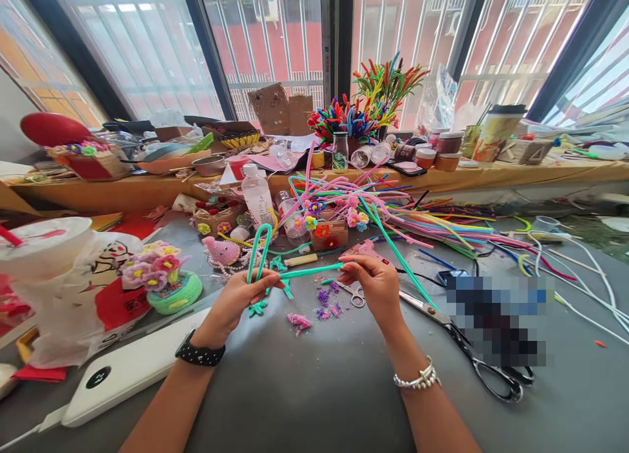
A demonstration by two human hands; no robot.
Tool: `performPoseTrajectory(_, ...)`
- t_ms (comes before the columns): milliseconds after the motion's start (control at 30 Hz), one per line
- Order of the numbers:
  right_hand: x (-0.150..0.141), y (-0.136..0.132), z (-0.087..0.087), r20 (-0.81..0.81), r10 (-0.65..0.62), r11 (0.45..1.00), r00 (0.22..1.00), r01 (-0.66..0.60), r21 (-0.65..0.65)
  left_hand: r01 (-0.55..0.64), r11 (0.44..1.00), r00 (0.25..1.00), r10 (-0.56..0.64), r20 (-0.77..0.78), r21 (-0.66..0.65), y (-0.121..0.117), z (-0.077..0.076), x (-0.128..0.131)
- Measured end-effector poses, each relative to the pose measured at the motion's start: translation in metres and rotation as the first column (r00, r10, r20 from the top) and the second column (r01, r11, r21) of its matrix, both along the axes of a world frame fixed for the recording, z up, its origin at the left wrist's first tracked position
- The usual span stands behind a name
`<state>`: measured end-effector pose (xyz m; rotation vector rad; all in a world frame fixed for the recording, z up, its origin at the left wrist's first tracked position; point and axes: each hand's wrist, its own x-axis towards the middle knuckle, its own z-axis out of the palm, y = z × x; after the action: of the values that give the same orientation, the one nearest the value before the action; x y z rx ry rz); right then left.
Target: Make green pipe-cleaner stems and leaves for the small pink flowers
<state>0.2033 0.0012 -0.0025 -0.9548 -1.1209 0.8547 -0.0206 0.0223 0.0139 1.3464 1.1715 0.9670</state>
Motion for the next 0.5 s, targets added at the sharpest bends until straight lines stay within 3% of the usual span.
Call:
performPoseTrajectory(200, -0.002, 0.006, -0.008, -0.061, -0.05, 0.998, 0.997, 0.049, -0.026, 0.006, 0.999, 0.999, -0.005, -0.038, 0.042, 0.0, -0.002, 0.003)
performPoseTrajectory(333, 0.008, 0.003, 0.0, 0.003, -0.18, 0.983, 0.984, 0.18, -0.017, -0.074, 0.991, 0.991, 0.087, -0.106, 0.115, 0.001, -0.003, 0.001)
performPoseTrajectory(433, 0.033, -0.019, 0.011, 0.326, -0.215, 0.965, 0.921, 0.252, -0.077, -0.144, 0.978, 0.985, 0.157, -0.074, 0.151, 0.003, -0.004, -0.002)
performPoseTrajectory(467, 0.046, -0.03, 0.012, 0.502, -0.229, 0.946, 0.834, 0.312, -0.086, -0.163, 0.975, 0.984, 0.172, -0.044, 0.153, 0.003, -0.004, -0.003)
performPoseTrajectory(500, 0.06, -0.043, 0.012, 0.661, -0.278, 0.912, 0.697, 0.407, -0.045, -0.181, 0.971, 0.983, 0.184, -0.008, 0.154, 0.003, -0.004, -0.003)
